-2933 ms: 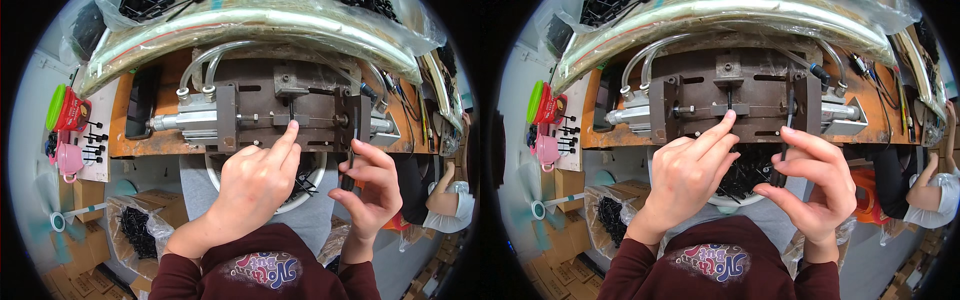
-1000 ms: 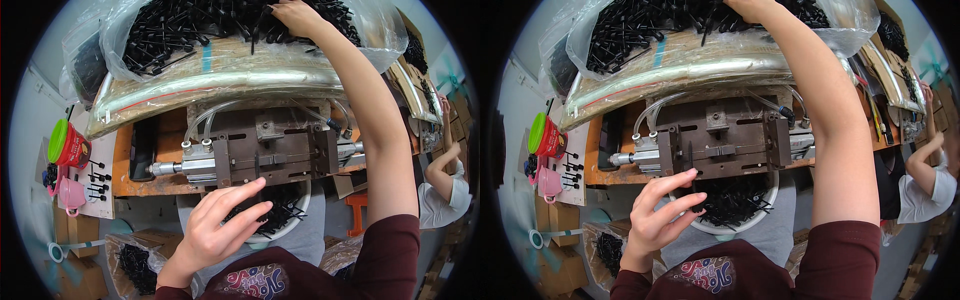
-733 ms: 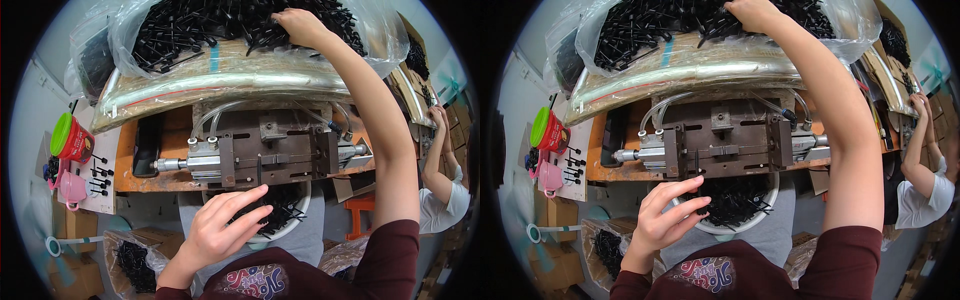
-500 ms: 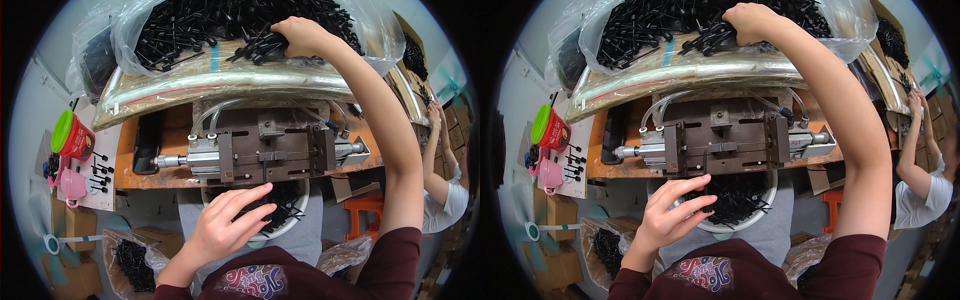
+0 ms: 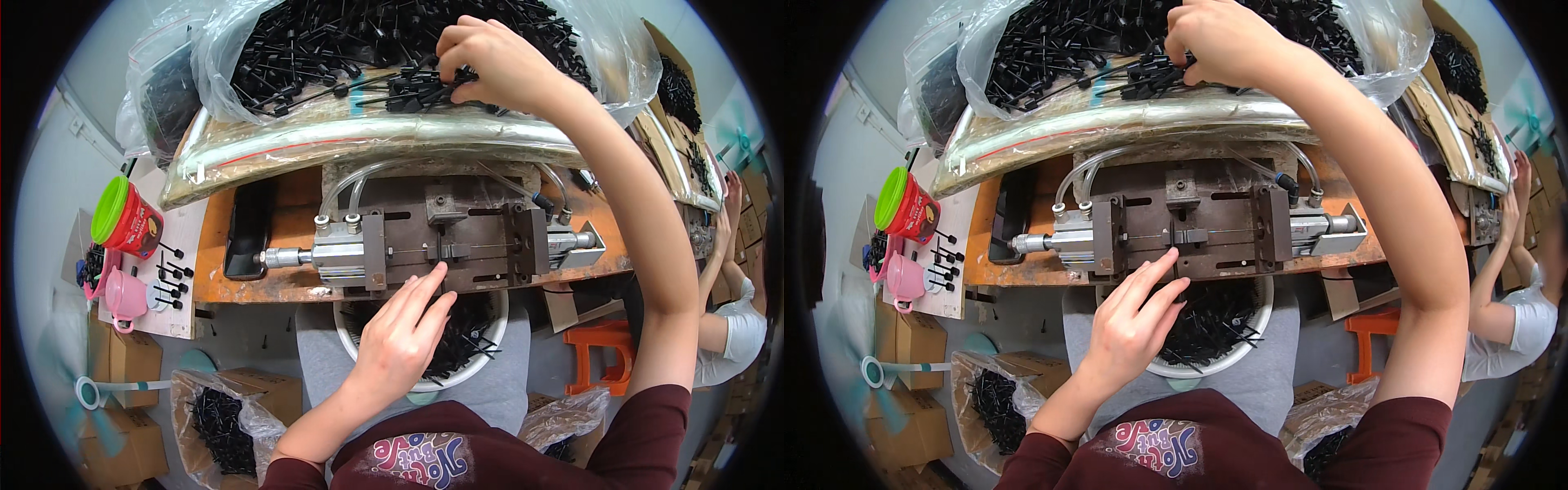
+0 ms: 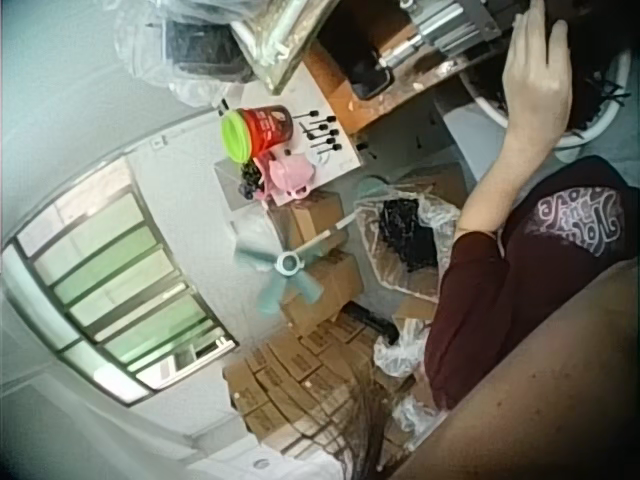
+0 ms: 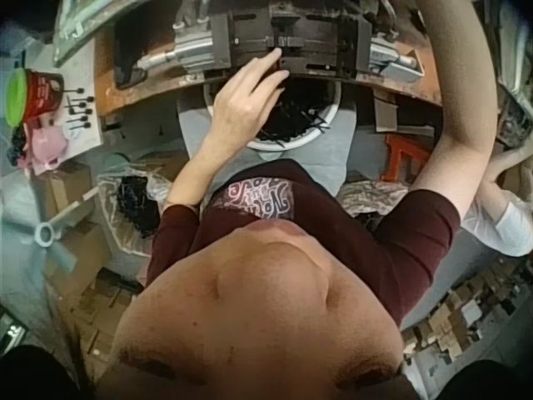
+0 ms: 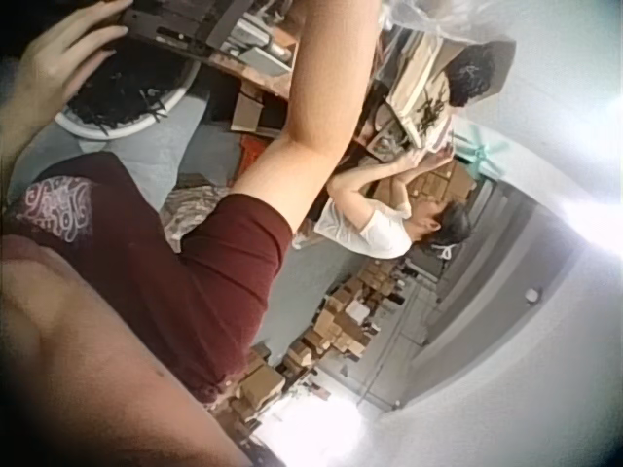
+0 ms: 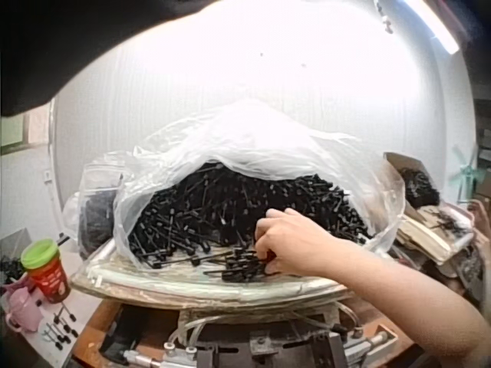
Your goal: Assembling small black plastic components using a pneumatic machine at a workbench.
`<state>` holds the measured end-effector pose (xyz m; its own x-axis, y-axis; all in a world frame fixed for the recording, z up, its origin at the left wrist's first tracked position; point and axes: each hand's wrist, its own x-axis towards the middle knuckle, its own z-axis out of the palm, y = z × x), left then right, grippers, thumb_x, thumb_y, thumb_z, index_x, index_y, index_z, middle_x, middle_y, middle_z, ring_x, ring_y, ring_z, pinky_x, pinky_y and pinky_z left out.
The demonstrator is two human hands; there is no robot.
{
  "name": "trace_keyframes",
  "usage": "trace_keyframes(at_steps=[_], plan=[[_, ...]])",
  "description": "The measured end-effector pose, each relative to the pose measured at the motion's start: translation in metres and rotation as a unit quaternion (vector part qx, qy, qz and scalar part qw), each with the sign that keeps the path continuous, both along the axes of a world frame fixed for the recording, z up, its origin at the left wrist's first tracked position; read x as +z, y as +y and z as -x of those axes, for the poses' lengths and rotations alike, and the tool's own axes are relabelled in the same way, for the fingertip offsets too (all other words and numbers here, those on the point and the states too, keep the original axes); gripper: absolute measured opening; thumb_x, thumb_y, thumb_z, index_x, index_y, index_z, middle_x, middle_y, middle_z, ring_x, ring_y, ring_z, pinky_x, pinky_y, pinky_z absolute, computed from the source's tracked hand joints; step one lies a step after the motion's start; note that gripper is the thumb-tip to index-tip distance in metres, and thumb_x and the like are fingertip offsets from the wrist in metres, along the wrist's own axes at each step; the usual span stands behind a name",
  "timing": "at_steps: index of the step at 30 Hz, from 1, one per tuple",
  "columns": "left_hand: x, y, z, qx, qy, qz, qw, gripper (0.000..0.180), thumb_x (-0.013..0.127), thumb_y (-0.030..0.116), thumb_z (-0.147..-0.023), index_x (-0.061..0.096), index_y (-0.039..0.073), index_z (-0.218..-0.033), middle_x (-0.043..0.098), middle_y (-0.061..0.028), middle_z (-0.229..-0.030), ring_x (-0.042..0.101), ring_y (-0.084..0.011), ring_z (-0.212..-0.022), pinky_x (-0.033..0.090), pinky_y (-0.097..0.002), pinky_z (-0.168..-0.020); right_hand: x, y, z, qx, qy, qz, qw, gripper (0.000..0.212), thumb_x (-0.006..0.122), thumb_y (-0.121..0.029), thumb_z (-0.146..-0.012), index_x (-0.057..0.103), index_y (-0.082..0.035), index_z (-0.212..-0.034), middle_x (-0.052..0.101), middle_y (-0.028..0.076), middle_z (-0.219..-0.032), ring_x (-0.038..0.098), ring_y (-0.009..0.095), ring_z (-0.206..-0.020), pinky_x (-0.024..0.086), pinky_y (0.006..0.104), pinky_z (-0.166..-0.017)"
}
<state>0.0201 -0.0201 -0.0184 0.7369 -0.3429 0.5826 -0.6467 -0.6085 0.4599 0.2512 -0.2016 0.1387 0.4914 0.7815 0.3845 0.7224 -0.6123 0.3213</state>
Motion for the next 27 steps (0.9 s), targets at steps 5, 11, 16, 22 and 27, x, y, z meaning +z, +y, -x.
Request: trace_keyframes(at_steps=[5, 11, 16, 22, 27], plan=[[-0.006, -0.011, -0.014, 0.005, -0.039, -0.042, 0.998, 0.029, 0.077, 0.002, -0.073, 0.068, 0.001, -0.100, 0.061, -0.0178, -0.133, 0.068, -0.0326, -0.100, 0.056, -0.0403, -0.094, -0.007, -0.015, 0.007, -0.008, -0.012, -0.016, 1.000, 0.014, 0.078, -0.018, -0.079, 0.076, -0.006, -0.086, 0.065, 0.005, -0.096, 0.063, 0.025, -0.097, 0.053, 0.0379, -0.084], [0.008, -0.018, -0.021, 0.013, -0.037, -0.091, 0.995, 0.027, 0.077, 0.004, -0.072, 0.067, 0.002, -0.096, 0.064, -0.0167, -0.131, 0.070, -0.0285, -0.089, 0.057, -0.0369, -0.086, 0.004, -0.036, 0.011, -0.062, 0.062, -0.089, 0.992, 0.024, 0.073, -0.024, -0.088, 0.076, -0.003, -0.100, 0.064, 0.009, -0.085, 0.064, 0.026, -0.079, 0.051, 0.0365, -0.072], [0.008, -0.017, -0.018, 0.038, 0.008, -0.123, 0.992, 0.026, 0.078, 0.007, -0.071, 0.068, 0.004, -0.094, 0.065, -0.0140, -0.131, 0.069, -0.0253, -0.070, 0.055, -0.0332, -0.067, 0.002, -0.052, 0.016, -0.094, 0.202, -0.209, 0.952, 0.031, 0.065, -0.026, -0.098, 0.073, 0.000, -0.113, 0.061, 0.003, -0.069, 0.053, 0.010, -0.061, 0.044, 0.0259, -0.058], [0.007, -0.012, -0.020, 0.029, 0.021, -0.130, 0.991, 0.032, 0.080, 0.008, -0.071, 0.068, 0.006, -0.101, 0.065, -0.0128, -0.132, 0.068, -0.0224, -0.063, 0.055, -0.0303, -0.059, -0.001, -0.055, 0.050, 0.013, 0.327, -0.381, 0.865, 0.031, 0.061, -0.026, -0.100, 0.072, -0.003, -0.119, 0.064, 0.000, -0.070, 0.053, 0.004, -0.057, 0.044, 0.0194, -0.056], [0.032, -0.005, -0.012, -0.077, 0.257, 0.210, 0.940, 0.072, 0.082, 0.002, -0.078, 0.051, 0.002, -0.143, 0.061, -0.0158, -0.136, 0.071, -0.0145, -0.085, 0.060, -0.0268, -0.072, -0.017, -0.045, 0.112, 0.070, 0.343, -0.242, 0.905, 0.018, 0.073, -0.017, -0.089, 0.076, -0.006, -0.104, 0.070, 0.006, -0.079, 0.065, 0.018, -0.065, 0.052, 0.0295, -0.061]])
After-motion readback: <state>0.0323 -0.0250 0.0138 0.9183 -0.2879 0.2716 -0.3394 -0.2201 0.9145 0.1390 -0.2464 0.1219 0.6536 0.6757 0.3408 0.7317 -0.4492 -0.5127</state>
